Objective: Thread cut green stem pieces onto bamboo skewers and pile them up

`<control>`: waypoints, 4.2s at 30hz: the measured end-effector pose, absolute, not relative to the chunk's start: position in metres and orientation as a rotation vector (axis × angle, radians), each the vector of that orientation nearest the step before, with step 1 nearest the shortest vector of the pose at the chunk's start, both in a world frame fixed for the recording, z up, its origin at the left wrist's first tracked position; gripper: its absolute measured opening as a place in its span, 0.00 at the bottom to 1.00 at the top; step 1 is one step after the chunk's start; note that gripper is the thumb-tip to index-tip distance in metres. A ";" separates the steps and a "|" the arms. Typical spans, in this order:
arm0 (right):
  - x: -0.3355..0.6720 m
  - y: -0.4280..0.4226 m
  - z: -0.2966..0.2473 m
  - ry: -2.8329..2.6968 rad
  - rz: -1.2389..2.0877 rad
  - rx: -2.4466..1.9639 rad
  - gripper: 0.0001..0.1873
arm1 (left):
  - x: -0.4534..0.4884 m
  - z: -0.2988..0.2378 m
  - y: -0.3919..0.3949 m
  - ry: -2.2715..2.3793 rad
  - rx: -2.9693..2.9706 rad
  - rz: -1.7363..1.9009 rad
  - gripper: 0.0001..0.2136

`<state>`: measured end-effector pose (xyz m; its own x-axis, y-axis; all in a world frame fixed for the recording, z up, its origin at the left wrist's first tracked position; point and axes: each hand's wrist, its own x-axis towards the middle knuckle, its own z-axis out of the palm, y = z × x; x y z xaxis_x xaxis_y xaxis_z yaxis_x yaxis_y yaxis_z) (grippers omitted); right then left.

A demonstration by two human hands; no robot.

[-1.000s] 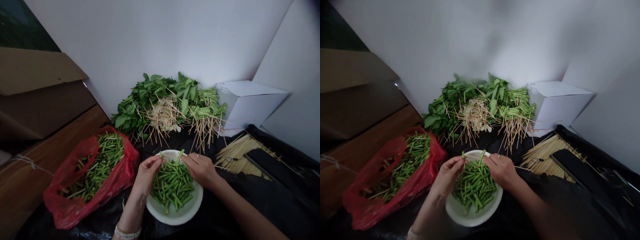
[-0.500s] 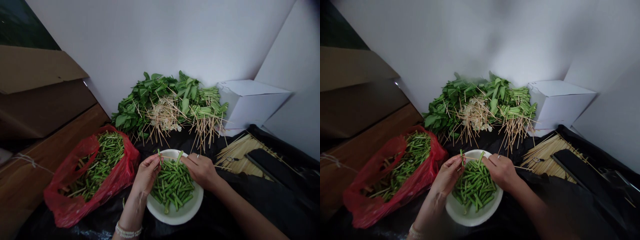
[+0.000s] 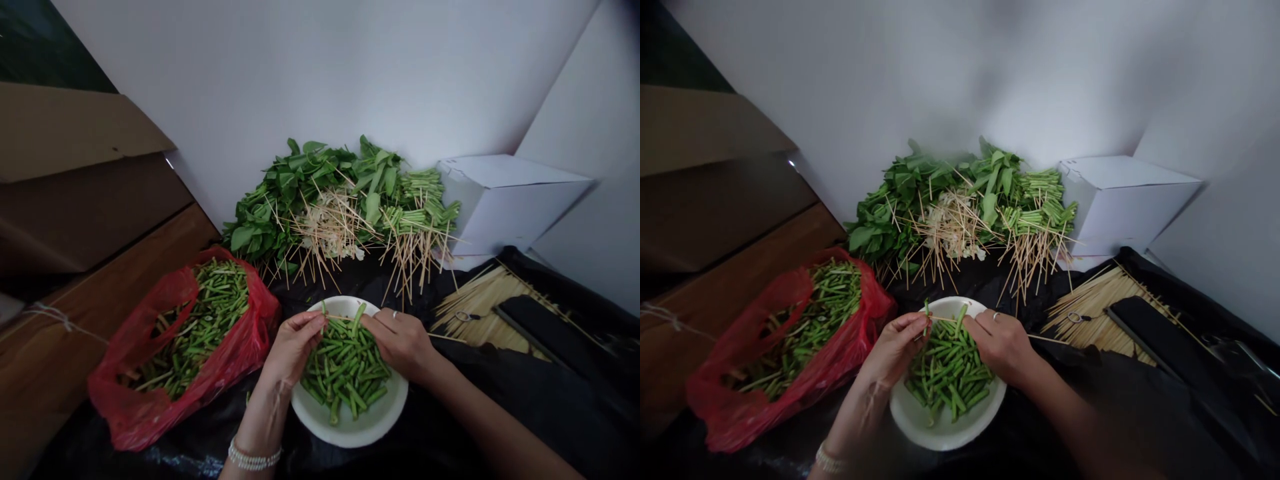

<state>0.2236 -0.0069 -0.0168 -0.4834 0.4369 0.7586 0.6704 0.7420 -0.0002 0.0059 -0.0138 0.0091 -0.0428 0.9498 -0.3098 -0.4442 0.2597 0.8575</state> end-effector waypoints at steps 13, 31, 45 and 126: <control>0.226 -0.005 -0.016 -2.154 -0.391 -0.827 0.12 | -0.003 0.019 -0.027 1.306 1.597 0.862 0.07; 0.229 -0.003 -0.015 -2.155 -0.409 -0.890 0.13 | 0.003 0.007 -0.024 1.397 2.105 0.544 0.04; 0.231 -0.002 -0.015 -2.052 -0.362 -0.847 0.12 | -0.003 0.004 -0.019 1.041 1.074 0.843 0.13; 0.231 0.000 -0.013 -2.077 -0.384 -0.885 0.14 | 0.000 0.002 -0.014 1.334 2.055 0.851 0.09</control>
